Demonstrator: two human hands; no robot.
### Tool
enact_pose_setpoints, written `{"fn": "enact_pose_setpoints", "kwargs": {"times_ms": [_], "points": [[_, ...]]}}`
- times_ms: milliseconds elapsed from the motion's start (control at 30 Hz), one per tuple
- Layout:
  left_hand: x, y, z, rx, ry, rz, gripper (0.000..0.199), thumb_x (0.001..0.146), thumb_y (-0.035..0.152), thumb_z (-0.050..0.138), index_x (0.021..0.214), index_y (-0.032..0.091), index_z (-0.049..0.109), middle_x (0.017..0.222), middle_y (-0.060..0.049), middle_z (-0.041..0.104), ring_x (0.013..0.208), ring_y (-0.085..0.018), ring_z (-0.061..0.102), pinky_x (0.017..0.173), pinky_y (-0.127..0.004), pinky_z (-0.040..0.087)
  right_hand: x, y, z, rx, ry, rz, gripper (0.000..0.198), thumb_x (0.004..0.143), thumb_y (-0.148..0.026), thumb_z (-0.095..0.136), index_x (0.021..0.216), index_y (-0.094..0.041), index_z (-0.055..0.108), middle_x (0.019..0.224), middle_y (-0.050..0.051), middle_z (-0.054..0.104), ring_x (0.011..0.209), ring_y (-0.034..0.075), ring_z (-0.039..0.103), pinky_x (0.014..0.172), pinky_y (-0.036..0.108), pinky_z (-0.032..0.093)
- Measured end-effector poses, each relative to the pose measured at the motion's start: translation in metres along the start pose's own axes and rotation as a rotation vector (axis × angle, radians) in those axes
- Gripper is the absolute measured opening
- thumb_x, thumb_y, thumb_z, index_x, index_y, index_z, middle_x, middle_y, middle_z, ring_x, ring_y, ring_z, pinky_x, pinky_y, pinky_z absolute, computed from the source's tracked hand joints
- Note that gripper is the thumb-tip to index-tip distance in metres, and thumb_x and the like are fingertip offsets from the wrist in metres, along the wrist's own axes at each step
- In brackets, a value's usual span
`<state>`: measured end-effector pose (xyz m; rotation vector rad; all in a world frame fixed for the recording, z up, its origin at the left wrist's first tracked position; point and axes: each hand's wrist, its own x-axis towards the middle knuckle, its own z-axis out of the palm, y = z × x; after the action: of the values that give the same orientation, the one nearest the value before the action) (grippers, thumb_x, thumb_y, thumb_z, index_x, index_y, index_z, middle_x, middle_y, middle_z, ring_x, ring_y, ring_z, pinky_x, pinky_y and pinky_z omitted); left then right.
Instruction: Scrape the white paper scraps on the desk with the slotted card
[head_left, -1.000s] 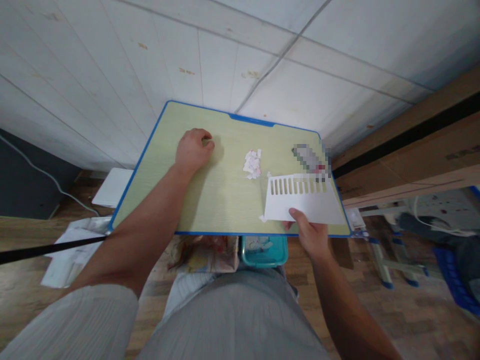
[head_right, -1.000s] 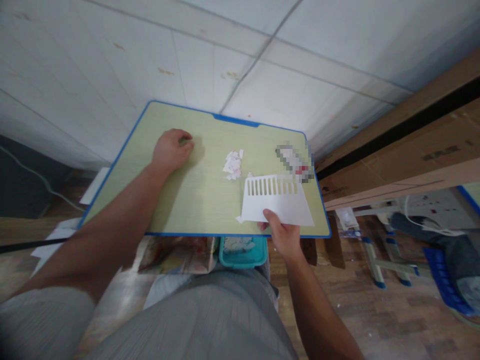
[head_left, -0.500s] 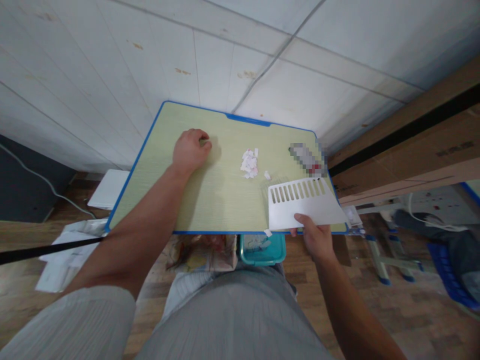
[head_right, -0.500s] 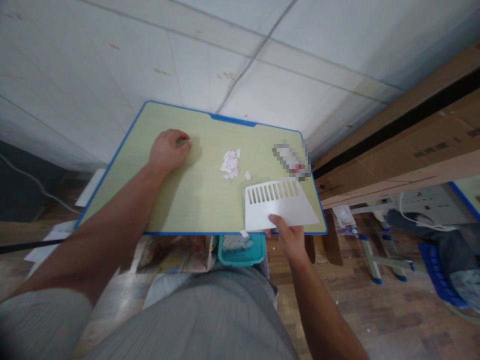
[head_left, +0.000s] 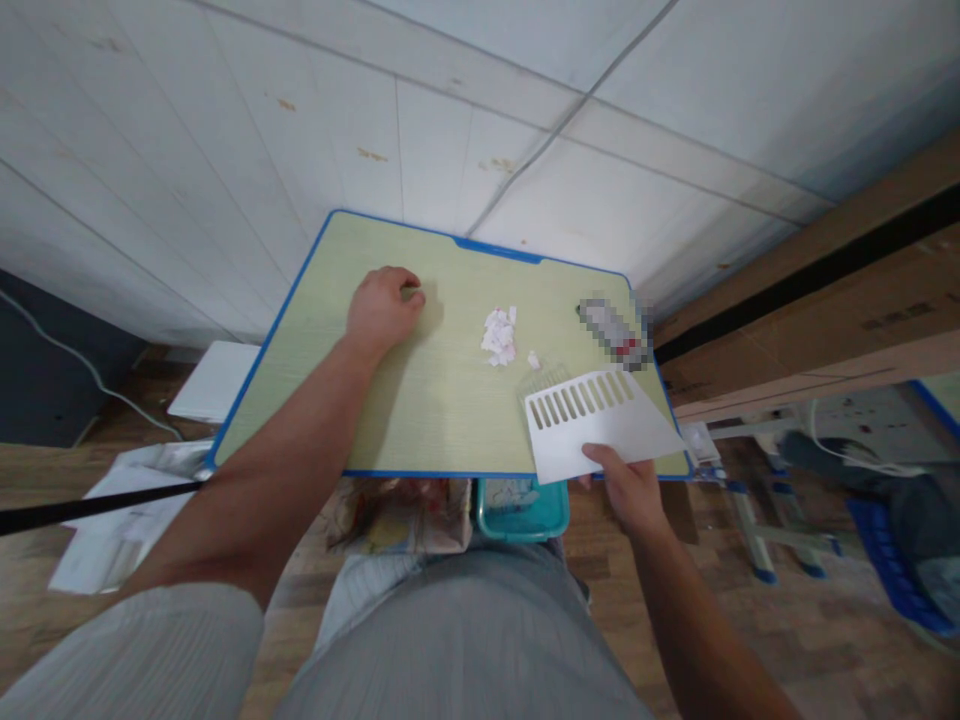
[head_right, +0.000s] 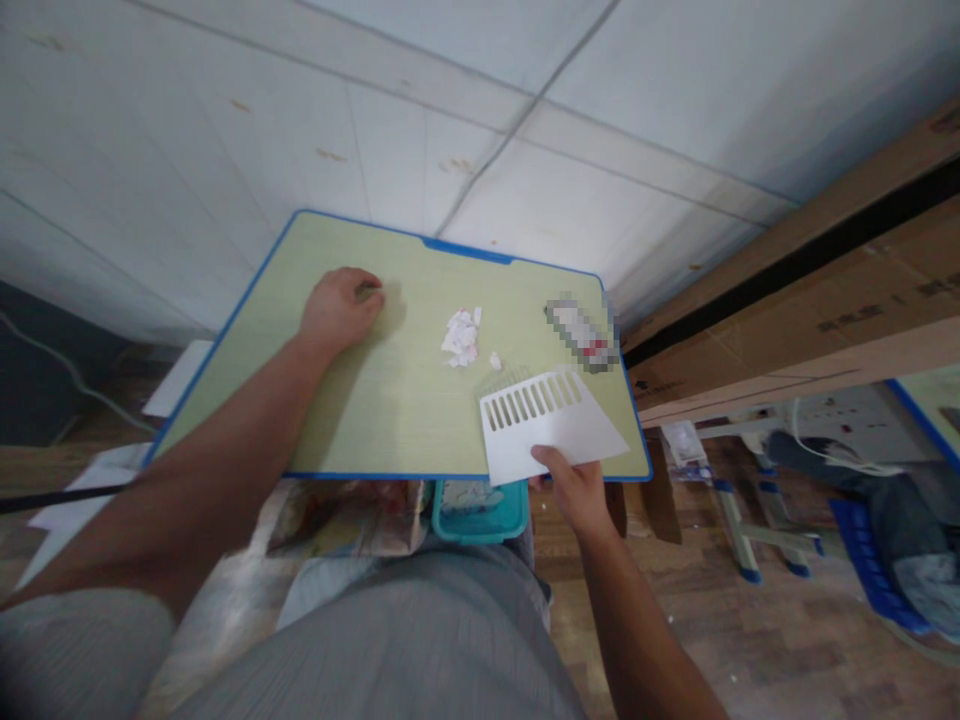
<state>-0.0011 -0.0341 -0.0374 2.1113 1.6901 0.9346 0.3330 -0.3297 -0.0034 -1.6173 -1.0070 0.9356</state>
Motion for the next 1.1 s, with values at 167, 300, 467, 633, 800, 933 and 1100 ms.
{"fn": "enact_pose_setpoints", "kwargs": {"times_ms": [167,300,467,633,800,933,1100], "points": [[0.001,0.000,0.002,-0.009,0.031,-0.009,0.023,0.099,0.034,0.064,0.114,0.026,0.081,0.132,-0.014,0.083,0.134,-0.040,0.070,0.128,-0.057,0.054,0.027,0.000,0.008,0.062,0.162,-0.096,0.028,0.086,-0.048,0.086,0.076,-0.027,0.069,0.057,-0.001,0.068,0.049,0.021,0.060,0.050,0.037,0.054],[0.000,0.002,0.001,-0.008,0.022,-0.017,0.024,0.099,0.033,0.065,0.114,0.025,0.082,0.133,-0.016,0.084,0.135,-0.041,0.072,0.128,-0.057,0.053,0.062,-0.003,0.031,0.049,0.321,-0.171,0.045,0.086,-0.064,0.089,0.095,-0.022,0.076,0.071,0.005,0.081,0.056,0.024,0.073,0.056,0.037,0.060],[0.000,0.003,0.000,-0.004,0.025,-0.017,0.023,0.099,0.033,0.064,0.113,0.025,0.081,0.134,-0.016,0.085,0.135,-0.041,0.072,0.128,-0.058,0.054,0.084,-0.011,0.063,0.049,0.208,-0.176,0.050,0.087,-0.069,0.088,0.100,-0.021,0.077,0.075,0.007,0.083,0.060,0.024,0.078,0.062,0.038,0.065],[0.001,-0.001,0.002,0.003,0.034,-0.004,0.023,0.098,0.034,0.065,0.112,0.026,0.081,0.134,-0.015,0.085,0.134,-0.040,0.072,0.128,-0.057,0.055,0.099,-0.023,0.095,0.077,0.069,-0.233,0.046,0.087,-0.066,0.086,0.098,-0.022,0.075,0.077,0.008,0.083,0.060,0.025,0.078,0.057,0.037,0.063],[0.001,0.000,0.003,0.016,0.048,-0.005,0.026,0.098,0.032,0.064,0.113,0.024,0.083,0.134,-0.016,0.086,0.135,-0.040,0.074,0.128,-0.056,0.056,0.132,-0.044,0.098,0.031,0.032,-0.139,0.025,0.082,-0.045,0.079,0.087,-0.022,0.074,0.068,0.007,0.080,0.052,0.023,0.072,0.045,0.032,0.056],[0.001,0.002,0.001,0.033,0.020,-0.009,0.027,0.099,0.032,0.064,0.115,0.023,0.083,0.134,-0.016,0.086,0.135,-0.040,0.075,0.127,-0.055,0.057,0.152,-0.062,0.089,-0.058,0.168,-0.067,0.009,0.078,-0.030,0.071,0.073,-0.024,0.068,0.051,0.000,0.066,0.041,0.019,0.061,0.036,0.027,0.047],[0.001,0.001,0.001,0.030,0.039,-0.014,0.025,0.099,0.032,0.065,0.114,0.025,0.084,0.132,-0.015,0.086,0.133,-0.040,0.074,0.127,-0.056,0.057,0.161,-0.066,0.112,-0.026,-0.006,-0.107,0.005,0.080,-0.027,0.071,0.081,-0.022,0.072,0.062,0.004,0.076,0.048,0.021,0.071,0.041,0.025,0.053]]}}
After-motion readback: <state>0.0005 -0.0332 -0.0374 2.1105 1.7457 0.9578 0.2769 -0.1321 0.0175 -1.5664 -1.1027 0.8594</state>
